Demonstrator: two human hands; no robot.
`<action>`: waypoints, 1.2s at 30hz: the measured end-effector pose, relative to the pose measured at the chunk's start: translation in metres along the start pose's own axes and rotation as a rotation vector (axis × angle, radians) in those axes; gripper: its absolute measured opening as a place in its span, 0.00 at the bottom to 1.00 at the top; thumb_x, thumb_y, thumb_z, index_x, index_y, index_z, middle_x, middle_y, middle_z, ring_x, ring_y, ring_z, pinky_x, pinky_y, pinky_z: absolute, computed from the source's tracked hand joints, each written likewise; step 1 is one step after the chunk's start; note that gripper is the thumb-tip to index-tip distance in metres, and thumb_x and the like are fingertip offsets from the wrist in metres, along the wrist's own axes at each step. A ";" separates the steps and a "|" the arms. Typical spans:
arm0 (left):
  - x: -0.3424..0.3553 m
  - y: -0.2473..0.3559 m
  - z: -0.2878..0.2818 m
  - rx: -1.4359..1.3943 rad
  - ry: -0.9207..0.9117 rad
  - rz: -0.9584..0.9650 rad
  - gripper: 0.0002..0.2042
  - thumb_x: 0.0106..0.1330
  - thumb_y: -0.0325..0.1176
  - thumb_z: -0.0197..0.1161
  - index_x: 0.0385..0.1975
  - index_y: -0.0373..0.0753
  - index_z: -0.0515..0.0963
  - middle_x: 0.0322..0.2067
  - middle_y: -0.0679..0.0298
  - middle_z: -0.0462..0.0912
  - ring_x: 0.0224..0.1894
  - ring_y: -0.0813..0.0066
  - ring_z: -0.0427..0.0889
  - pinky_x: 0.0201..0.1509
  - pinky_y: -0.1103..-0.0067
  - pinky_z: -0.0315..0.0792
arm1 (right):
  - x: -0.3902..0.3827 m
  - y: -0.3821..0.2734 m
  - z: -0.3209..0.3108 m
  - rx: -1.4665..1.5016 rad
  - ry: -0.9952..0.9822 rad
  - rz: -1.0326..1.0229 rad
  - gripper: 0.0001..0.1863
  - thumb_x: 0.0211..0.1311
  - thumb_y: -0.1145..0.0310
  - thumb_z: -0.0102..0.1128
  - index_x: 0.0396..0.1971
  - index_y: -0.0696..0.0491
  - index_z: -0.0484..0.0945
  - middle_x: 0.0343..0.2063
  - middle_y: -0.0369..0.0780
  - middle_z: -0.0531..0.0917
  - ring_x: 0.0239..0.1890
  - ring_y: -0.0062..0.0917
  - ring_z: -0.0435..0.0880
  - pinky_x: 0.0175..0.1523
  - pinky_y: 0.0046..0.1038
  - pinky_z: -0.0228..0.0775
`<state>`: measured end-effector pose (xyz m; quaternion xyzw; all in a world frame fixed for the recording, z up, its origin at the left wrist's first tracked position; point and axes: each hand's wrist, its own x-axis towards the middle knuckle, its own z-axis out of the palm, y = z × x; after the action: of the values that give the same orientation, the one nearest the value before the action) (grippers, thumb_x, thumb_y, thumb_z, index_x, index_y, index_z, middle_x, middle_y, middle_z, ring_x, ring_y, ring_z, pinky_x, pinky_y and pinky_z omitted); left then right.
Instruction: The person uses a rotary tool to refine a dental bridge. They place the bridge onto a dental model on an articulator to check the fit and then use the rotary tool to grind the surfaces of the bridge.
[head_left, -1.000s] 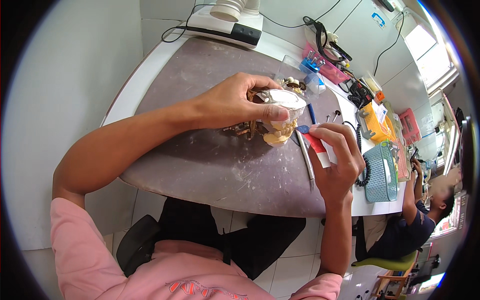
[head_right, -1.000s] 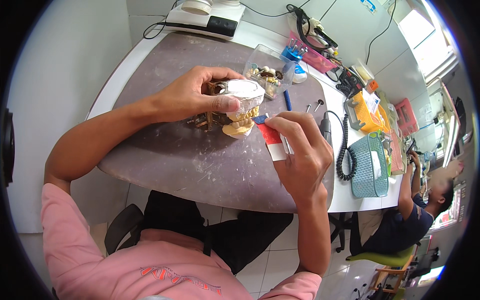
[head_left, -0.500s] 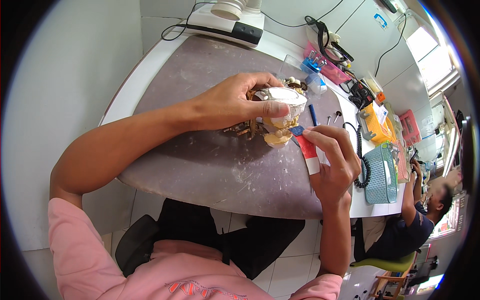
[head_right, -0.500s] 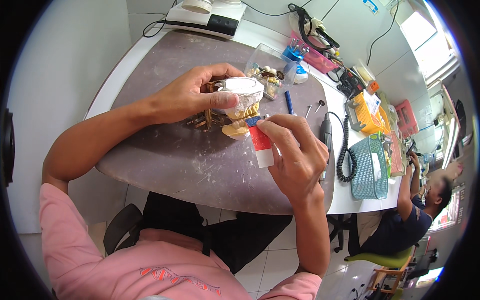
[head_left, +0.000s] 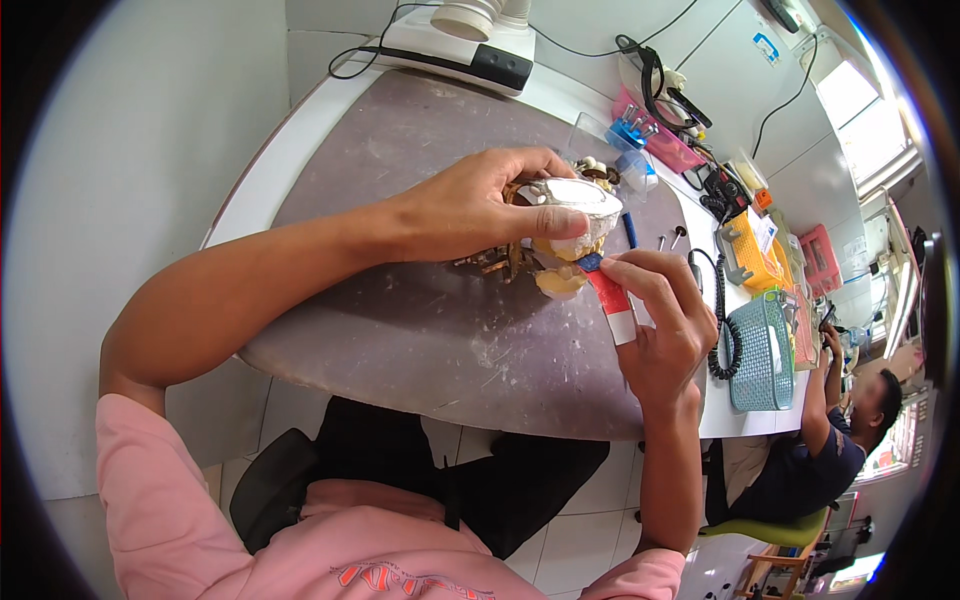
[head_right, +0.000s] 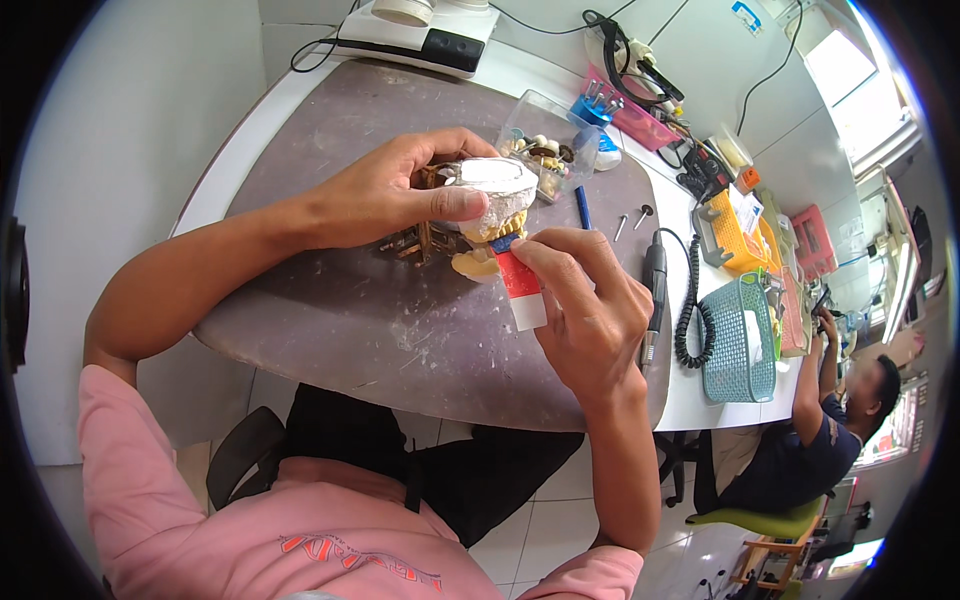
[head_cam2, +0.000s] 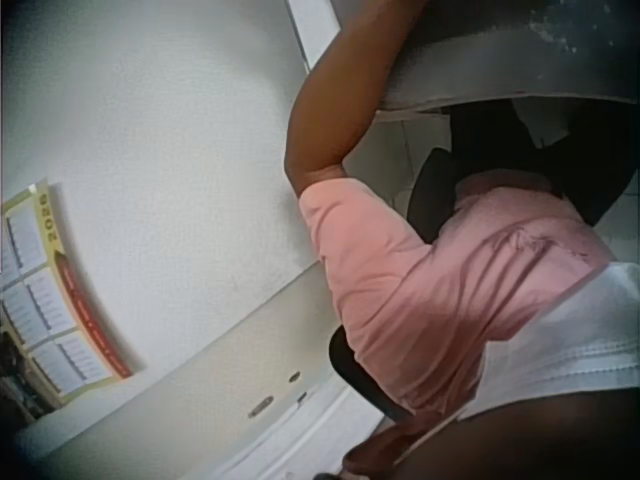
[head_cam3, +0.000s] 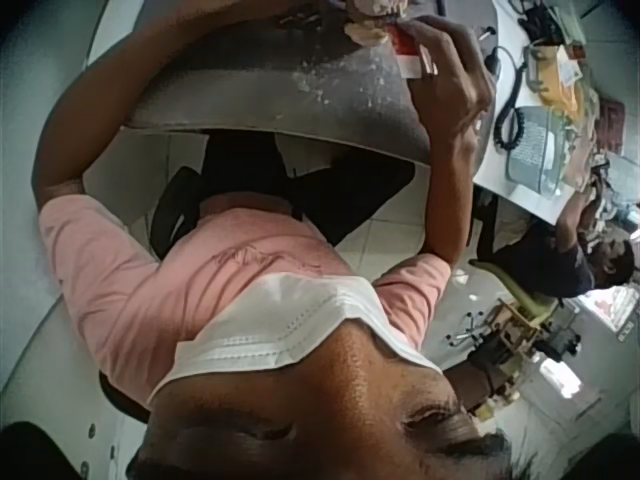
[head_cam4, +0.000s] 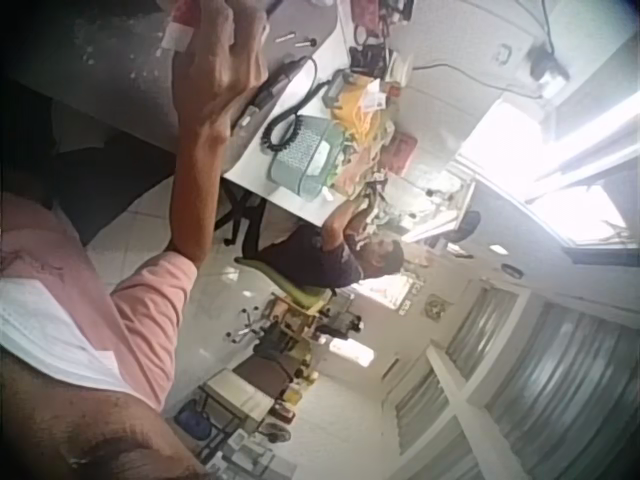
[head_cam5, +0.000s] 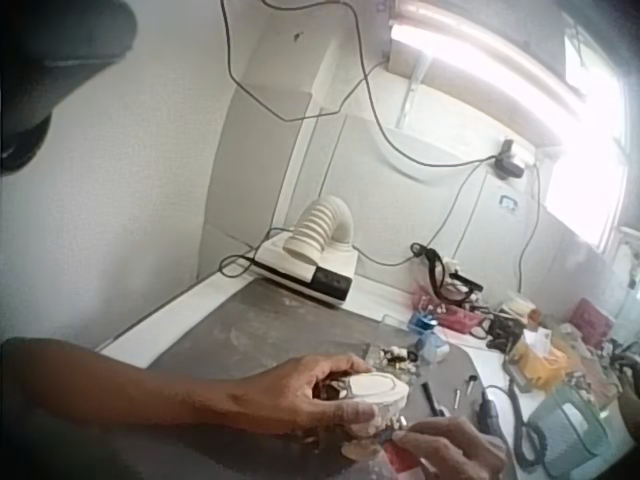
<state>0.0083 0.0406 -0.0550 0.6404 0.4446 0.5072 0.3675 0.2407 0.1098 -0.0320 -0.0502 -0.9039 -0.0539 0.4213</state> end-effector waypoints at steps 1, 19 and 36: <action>0.001 0.000 0.001 0.015 0.005 0.006 0.28 0.67 0.51 0.66 0.57 0.35 0.72 0.48 0.60 0.80 0.52 0.75 0.78 0.59 0.77 0.72 | -0.001 0.001 0.000 0.000 -0.003 0.004 0.18 0.40 0.81 0.73 0.35 0.53 0.85 0.32 0.37 0.85 0.28 0.24 0.85 0.30 0.25 0.76; -0.002 0.003 0.002 0.044 -0.003 -0.027 0.32 0.64 0.53 0.69 0.58 0.34 0.72 0.45 0.57 0.82 0.49 0.73 0.79 0.55 0.75 0.73 | -0.004 -0.001 -0.001 0.013 -0.055 0.018 0.20 0.37 0.83 0.72 0.36 0.52 0.85 0.33 0.37 0.85 0.30 0.25 0.85 0.31 0.24 0.75; -0.002 0.017 -0.003 0.208 -0.045 -0.041 0.33 0.61 0.51 0.72 0.58 0.34 0.72 0.48 0.58 0.81 0.51 0.72 0.79 0.58 0.74 0.72 | 0.001 -0.010 0.001 0.331 -0.383 0.619 0.40 0.40 0.59 0.84 0.55 0.58 0.76 0.42 0.48 0.84 0.42 0.36 0.86 0.42 0.34 0.79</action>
<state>0.0086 0.0326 -0.0392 0.6772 0.4995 0.4360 0.3193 0.2375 0.1006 -0.0324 -0.2606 -0.9048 0.2323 0.2439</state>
